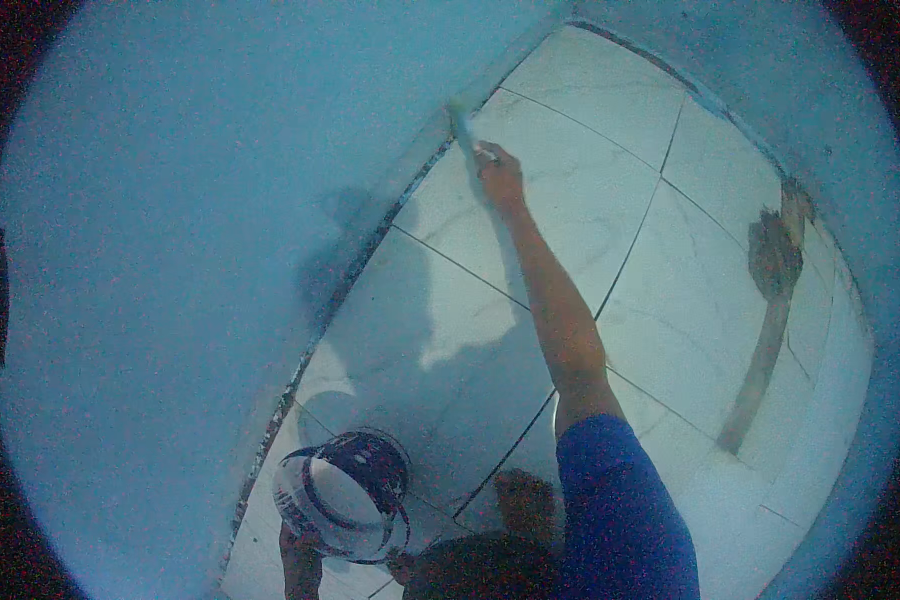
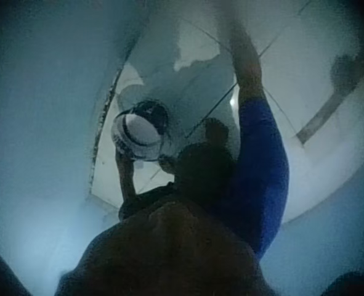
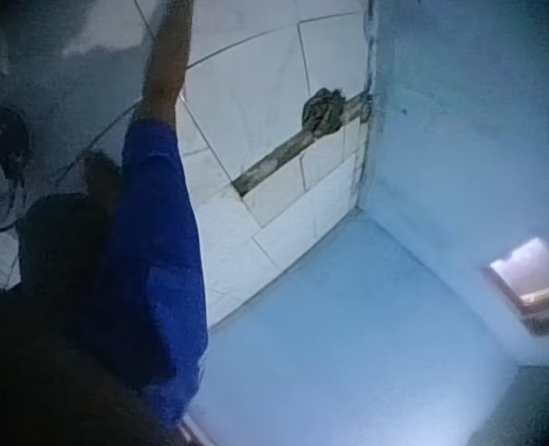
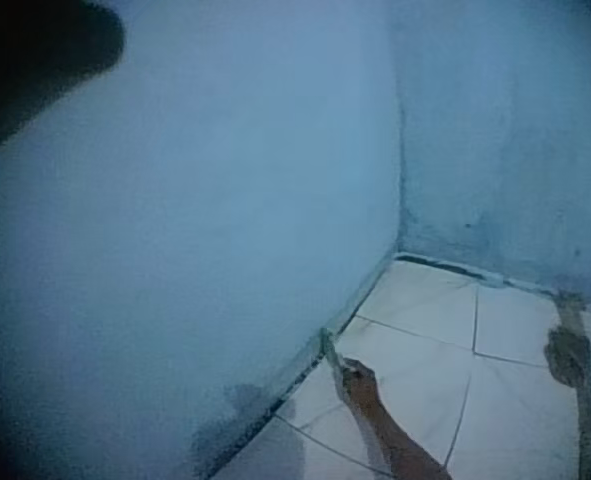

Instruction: The person paints the lower section of a tiled wall with white paint using a brush, then moves to an outdoor area to mix blue paint in a bucket using a roller and a small container.

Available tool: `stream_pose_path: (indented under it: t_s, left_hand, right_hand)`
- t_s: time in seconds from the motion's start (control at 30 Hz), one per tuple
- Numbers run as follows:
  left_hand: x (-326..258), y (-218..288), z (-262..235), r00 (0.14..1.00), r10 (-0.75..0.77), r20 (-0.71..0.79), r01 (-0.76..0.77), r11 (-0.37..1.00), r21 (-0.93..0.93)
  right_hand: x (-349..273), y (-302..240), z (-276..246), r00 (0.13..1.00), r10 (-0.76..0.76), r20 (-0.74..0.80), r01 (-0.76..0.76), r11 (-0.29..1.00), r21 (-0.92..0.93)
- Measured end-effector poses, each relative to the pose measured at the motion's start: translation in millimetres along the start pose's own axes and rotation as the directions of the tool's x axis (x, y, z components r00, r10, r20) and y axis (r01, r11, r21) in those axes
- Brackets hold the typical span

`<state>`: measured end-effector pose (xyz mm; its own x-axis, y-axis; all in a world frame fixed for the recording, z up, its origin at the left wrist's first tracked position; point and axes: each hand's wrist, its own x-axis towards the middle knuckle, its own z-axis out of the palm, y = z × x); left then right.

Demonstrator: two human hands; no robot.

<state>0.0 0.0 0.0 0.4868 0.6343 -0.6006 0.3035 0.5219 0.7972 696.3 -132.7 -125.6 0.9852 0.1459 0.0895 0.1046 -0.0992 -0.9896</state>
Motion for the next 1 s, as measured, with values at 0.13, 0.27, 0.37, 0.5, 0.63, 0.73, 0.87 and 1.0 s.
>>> stream_pose_path:
  t_s: [0.13,0.27,0.37,0.5,0.63,0.73,0.87,1.0]
  left_hand:
    - [-2.1,0.8,2.1,0.999,0.02,-0.05,-0.018,0.999,0.032]
    - [-1.6,3.5,1.2,0.997,0.024,-0.076,-0.021,0.999,0.038]
    - [-5.5,0.3,-4.2,0.998,0.06,-0.002,-0.06,0.997,-0.038]
    - [-2.5,5.8,14.3,0.998,0.042,-0.046,-0.04,0.998,0.046]
    - [-2.2,1.5,13.7,0.997,0.079,0.002,-0.079,0.996,0.03]
    - [-6.3,12.7,23.2,1.0,0.021,-0.001,-0.021,0.999,0.036]
    - [-2.0,11.3,17.2,1.0,0.004,0.003,-0.004,1.0,0.002]
    - [-5.9,9.0,17.8,0.999,0.025,-0.045,-0.021,0.996,0.083]
  right_hand:
    - [-48.5,8.6,25.6,0.981,-0.187,-0.056,0.174,0.967,-0.186]
    - [-113.7,-21.2,50.2,0.977,-0.211,0.015,0.209,0.953,-0.218]
    - [-121.9,-33.8,41.6,0.992,-0.122,-0.014,0.12,0.988,-0.102]
    - [-41.6,-21.1,11.0,0.992,0.027,-0.124,-0.037,0.996,-0.081]
    - [1.9,-7.8,2.5,0.987,0.003,-0.159,0.01,0.997,0.08]
    - [7.3,-4.7,4.5,0.995,0.078,-0.058,-0.074,0.994,0.074]
    - [-7.5,-3.3,13.5,0.996,0.059,-0.066,-0.061,0.998,-0.031]
    - [-45.1,-5.9,27.3,0.999,-0.032,-0.007,0.032,0.998,-0.046]
